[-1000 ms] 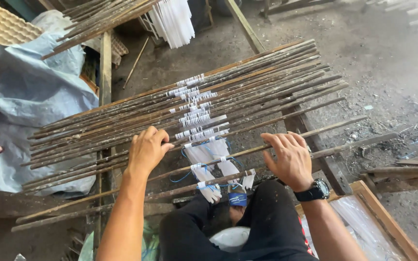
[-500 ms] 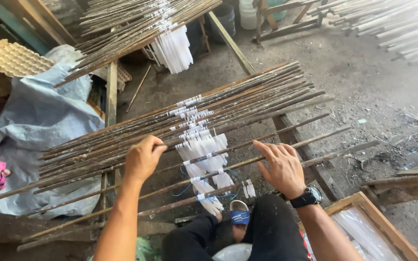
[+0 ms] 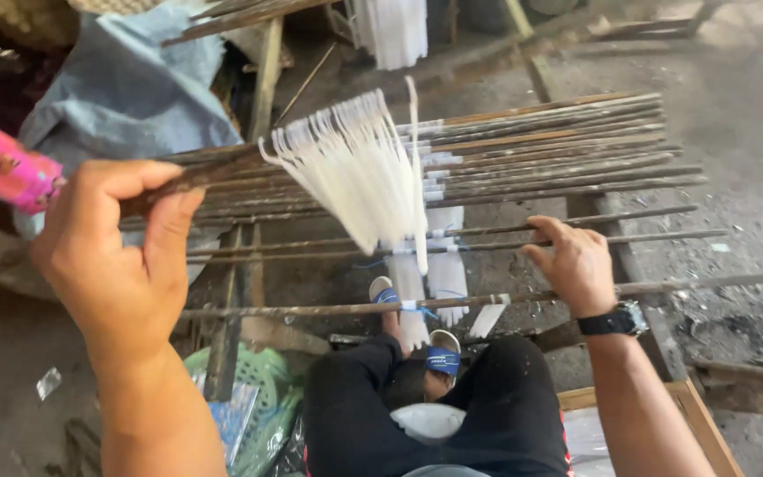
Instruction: Tying candle wicks to wooden sticks using string to prepare them for candle production.
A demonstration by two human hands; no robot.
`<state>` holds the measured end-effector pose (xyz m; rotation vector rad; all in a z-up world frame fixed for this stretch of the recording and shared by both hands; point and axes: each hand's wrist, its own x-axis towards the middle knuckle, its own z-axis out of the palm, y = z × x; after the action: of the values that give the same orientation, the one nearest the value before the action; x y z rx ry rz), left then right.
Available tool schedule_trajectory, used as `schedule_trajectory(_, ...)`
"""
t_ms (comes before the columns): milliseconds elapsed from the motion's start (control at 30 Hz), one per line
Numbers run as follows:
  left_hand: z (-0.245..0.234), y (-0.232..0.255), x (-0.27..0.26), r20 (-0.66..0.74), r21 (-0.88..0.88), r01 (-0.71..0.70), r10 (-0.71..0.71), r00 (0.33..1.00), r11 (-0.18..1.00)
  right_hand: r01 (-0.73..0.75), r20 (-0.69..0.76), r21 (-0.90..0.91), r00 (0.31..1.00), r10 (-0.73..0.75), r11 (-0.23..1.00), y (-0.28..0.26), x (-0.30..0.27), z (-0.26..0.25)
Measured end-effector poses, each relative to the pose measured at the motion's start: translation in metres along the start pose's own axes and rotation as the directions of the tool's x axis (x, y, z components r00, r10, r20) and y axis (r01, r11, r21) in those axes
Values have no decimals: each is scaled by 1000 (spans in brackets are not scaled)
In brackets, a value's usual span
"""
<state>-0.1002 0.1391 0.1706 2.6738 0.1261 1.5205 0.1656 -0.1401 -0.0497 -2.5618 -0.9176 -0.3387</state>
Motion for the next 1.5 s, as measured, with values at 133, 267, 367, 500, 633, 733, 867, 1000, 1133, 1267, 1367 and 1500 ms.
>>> schedule_trajectory(133, -22, 9, -25, 62, 35, 40, -42, 997, 999, -13, 88, 31, 996, 10, 999, 0, 22, 4)
schedule_trajectory(267, -32, 17, -44, 166, -25, 10, -6, 986, 1000, 70, -29, 37, 997, -69, 997, 6, 38, 14)
schedule_trajectory(367, -34, 20, -59, 228, -139, 17, 16, 973, 990, 62, -34, 38, 998, -61, 997, 0, 43, 8)
schedule_trajectory(500, -26, 22, -86, 311, -226, 88, -14, 950, 970, 189, -126, -17, 974, -190, 982, -7, 31, -1)
schedule_trajectory(633, -11, 27, -106, 337, -229, 144, -61, 940, 963, 246, -258, -42, 933, -249, 968, -36, -5, -25)
schedule_trajectory(733, 6, 33, -115, 382, -240, 224, -120, 916, 944, 296, -305, 135, 921, -244, 946, -59, -53, -33)
schedule_trajectory(867, 24, 36, -122, 331, -280, 240, -141, 933, 929, -44, -76, 845, 976, 202, 533, -75, -112, -28)
schedule_trajectory(1000, 48, 27, -129, 382, -346, 172, -29, 924, 922, -187, 117, 973, 903, 412, 133, -61, -143, -34)
schedule_trajectory(1133, 70, 13, -137, 395, -359, 183, -29, 918, 915, -202, 159, 975, 923, 350, 90, -45, -128, -35)
schedule_trajectory(1267, 95, -2, -150, 466, -304, 220, -57, 883, 927, -248, 233, 969, 936, 264, 22, -39, -107, -25)
schedule_trajectory(1367, 109, -10, -158, 523, -261, 230, -63, 850, 937, -243, 263, 964, 928, 265, -108, -34, -93, -5)
schedule_trajectory(1500, 117, -12, -155, 566, -193, 137, -4, 824, 971, -172, 254, 954, 900, 354, -247, -22, -78, 26)
